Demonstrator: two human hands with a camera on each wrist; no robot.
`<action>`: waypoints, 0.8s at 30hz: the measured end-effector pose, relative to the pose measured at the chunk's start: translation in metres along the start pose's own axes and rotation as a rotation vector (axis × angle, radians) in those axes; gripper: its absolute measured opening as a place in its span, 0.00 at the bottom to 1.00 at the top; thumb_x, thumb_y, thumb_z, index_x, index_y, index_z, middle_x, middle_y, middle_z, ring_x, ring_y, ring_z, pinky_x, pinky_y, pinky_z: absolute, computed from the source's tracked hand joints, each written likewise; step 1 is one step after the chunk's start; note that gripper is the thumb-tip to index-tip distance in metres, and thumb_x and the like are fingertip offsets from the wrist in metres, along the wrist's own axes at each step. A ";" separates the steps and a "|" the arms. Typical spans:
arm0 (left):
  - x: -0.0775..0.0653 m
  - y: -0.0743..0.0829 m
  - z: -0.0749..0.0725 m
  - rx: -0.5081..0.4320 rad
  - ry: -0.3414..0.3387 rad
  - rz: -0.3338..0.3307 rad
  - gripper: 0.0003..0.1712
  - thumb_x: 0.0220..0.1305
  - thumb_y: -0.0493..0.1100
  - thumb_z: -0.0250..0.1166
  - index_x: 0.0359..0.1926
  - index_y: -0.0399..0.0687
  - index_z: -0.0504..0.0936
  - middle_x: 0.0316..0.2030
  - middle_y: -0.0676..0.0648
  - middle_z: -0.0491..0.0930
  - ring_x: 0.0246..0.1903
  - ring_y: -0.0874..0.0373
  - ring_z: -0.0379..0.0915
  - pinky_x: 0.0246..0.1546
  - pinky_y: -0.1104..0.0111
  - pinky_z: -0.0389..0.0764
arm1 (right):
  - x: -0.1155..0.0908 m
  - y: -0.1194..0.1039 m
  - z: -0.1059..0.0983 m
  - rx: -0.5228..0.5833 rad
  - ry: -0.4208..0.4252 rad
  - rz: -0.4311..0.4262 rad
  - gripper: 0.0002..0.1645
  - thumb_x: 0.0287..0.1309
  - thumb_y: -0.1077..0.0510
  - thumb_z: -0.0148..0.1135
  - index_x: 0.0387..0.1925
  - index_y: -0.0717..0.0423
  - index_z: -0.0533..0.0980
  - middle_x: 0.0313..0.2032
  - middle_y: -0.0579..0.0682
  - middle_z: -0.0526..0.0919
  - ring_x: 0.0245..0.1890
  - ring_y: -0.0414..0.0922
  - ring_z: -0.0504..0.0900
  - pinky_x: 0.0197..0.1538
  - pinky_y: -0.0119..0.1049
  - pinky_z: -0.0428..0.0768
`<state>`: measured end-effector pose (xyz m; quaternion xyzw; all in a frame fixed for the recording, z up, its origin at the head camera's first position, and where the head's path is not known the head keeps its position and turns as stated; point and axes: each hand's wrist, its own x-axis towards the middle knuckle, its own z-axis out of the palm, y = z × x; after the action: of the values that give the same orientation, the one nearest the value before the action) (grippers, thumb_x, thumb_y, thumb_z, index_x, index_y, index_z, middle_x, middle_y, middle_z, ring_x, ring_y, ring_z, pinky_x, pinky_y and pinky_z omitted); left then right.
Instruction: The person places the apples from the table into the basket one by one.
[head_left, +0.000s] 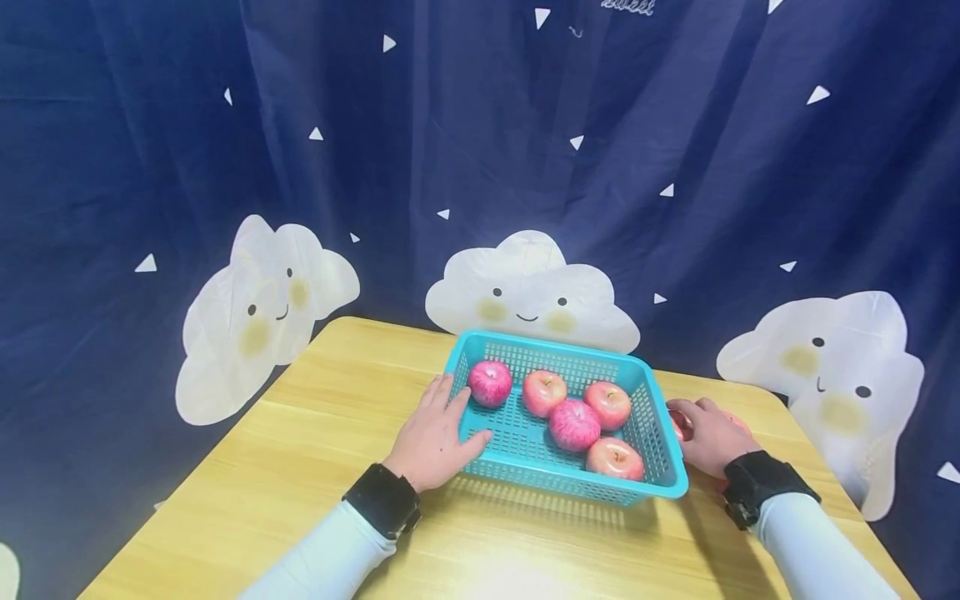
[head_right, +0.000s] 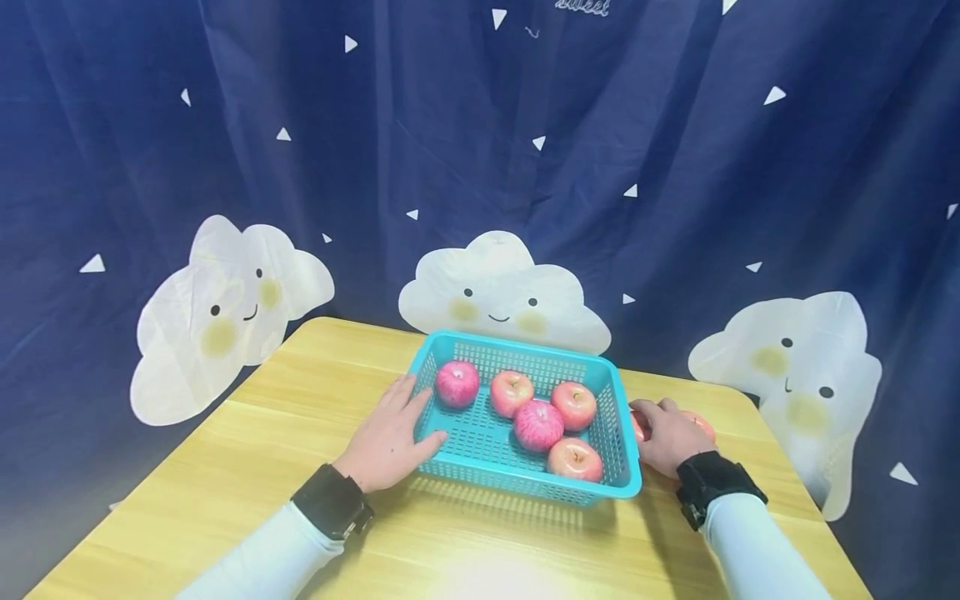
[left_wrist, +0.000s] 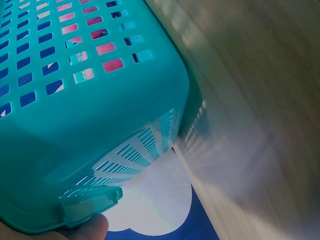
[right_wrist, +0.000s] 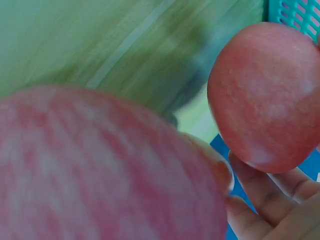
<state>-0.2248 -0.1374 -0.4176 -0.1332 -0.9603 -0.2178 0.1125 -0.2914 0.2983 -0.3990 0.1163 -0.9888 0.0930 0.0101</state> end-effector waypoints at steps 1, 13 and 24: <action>0.000 0.000 0.000 0.003 0.001 0.001 0.48 0.66 0.69 0.56 0.74 0.39 0.66 0.76 0.34 0.54 0.77 0.41 0.44 0.68 0.47 0.63 | -0.002 0.000 -0.002 -0.002 0.006 -0.001 0.44 0.50 0.36 0.73 0.63 0.56 0.75 0.44 0.59 0.77 0.41 0.57 0.78 0.44 0.62 0.80; 0.000 0.002 -0.001 0.000 0.001 -0.001 0.48 0.66 0.69 0.57 0.73 0.39 0.67 0.76 0.34 0.54 0.77 0.41 0.44 0.69 0.47 0.62 | -0.025 0.000 -0.023 0.011 0.026 -0.035 0.41 0.51 0.40 0.73 0.62 0.57 0.75 0.49 0.63 0.76 0.41 0.57 0.80 0.44 0.61 0.80; -0.001 0.002 -0.002 -0.001 0.011 0.007 0.47 0.65 0.67 0.59 0.73 0.38 0.67 0.75 0.33 0.55 0.76 0.40 0.45 0.69 0.47 0.63 | -0.034 -0.001 -0.049 -0.019 0.074 -0.104 0.39 0.52 0.43 0.72 0.62 0.58 0.75 0.52 0.65 0.77 0.45 0.59 0.80 0.46 0.60 0.80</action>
<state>-0.2226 -0.1373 -0.4151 -0.1353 -0.9591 -0.2188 0.1185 -0.2576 0.3139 -0.3521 0.1639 -0.9812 0.0870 0.0526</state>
